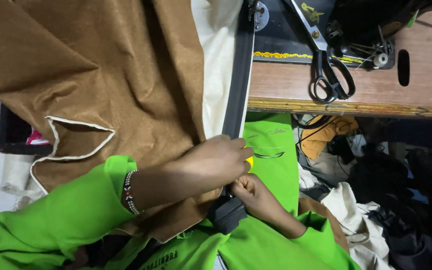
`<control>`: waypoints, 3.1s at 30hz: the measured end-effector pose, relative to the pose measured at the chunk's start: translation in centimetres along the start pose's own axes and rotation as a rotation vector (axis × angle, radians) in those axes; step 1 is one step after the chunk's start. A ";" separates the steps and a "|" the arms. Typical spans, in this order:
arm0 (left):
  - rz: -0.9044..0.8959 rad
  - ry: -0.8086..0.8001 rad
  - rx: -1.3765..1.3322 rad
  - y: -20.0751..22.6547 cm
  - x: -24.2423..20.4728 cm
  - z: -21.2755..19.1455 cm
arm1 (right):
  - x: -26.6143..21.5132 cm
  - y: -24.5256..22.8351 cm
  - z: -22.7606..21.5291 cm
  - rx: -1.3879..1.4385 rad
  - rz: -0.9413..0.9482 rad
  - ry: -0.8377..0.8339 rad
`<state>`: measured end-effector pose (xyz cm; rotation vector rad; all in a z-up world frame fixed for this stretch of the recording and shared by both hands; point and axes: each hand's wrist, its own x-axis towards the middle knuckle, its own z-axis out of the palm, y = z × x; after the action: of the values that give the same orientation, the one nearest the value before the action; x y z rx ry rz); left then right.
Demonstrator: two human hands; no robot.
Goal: Sewing a black zipper onto the edge of a brown fabric piece using a sewing machine
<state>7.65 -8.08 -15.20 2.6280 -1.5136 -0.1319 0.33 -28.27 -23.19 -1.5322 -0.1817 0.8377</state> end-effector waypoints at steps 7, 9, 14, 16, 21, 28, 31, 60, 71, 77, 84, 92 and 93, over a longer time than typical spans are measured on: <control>0.040 0.509 -0.025 1.3 -1.9 -6.4 | -0.4 0.2 -0.7 0.044 0.005 -0.021; 0.019 0.510 0.021 1.5 -1.8 -5.2 | -0.6 0.1 -0.7 0.049 0.014 -0.022; -0.009 0.023 -0.072 1.3 -0.6 -2.6 | -1.2 -1.3 -2.3 0.063 0.034 -0.014; -0.002 0.062 0.001 1.8 -0.4 0.0 | -1.2 -3.4 -4.5 -0.208 -0.145 -0.209; -0.074 0.248 0.209 3.6 -1.6 -3.0 | -0.8 -11.5 -5.3 -0.832 -0.439 0.090; -0.096 0.381 0.200 4.1 -2.8 -5.9 | 1.6 -12.0 -4.7 -0.976 -0.925 0.167; -0.116 0.376 0.231 3.9 -3.2 -6.1 | 2.5 -12.6 -3.2 -0.831 -1.031 0.174; -0.546 0.562 0.035 -12.9 -0.7 -3.0 | 4.6 -9.1 -0.8 -0.696 -0.804 0.294; -0.426 0.413 -0.054 -17.8 0.7 -0.6 | 5.6 -8.8 -0.9 -0.616 -0.754 0.354; -0.414 0.399 -0.081 -18.3 0.9 -1.3 | 5.6 -8.7 -1.2 -0.623 -0.781 0.402; -0.416 0.407 -0.053 -19.3 1.2 -1.4 | 5.8 -9.2 -0.9 -0.574 -0.841 0.432; -0.421 0.411 -0.033 -21.2 2.1 -1.5 | 6.2 -10.3 -1.3 -0.483 -0.886 0.469; -0.416 0.405 -0.041 -21.5 2.2 -1.5 | 6.2 -10.6 -1.3 -0.487 -0.902 0.477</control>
<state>27.34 0.77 -16.62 2.6810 -0.8240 0.3152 9.39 -23.89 -15.99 -1.7995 -0.6939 -0.3140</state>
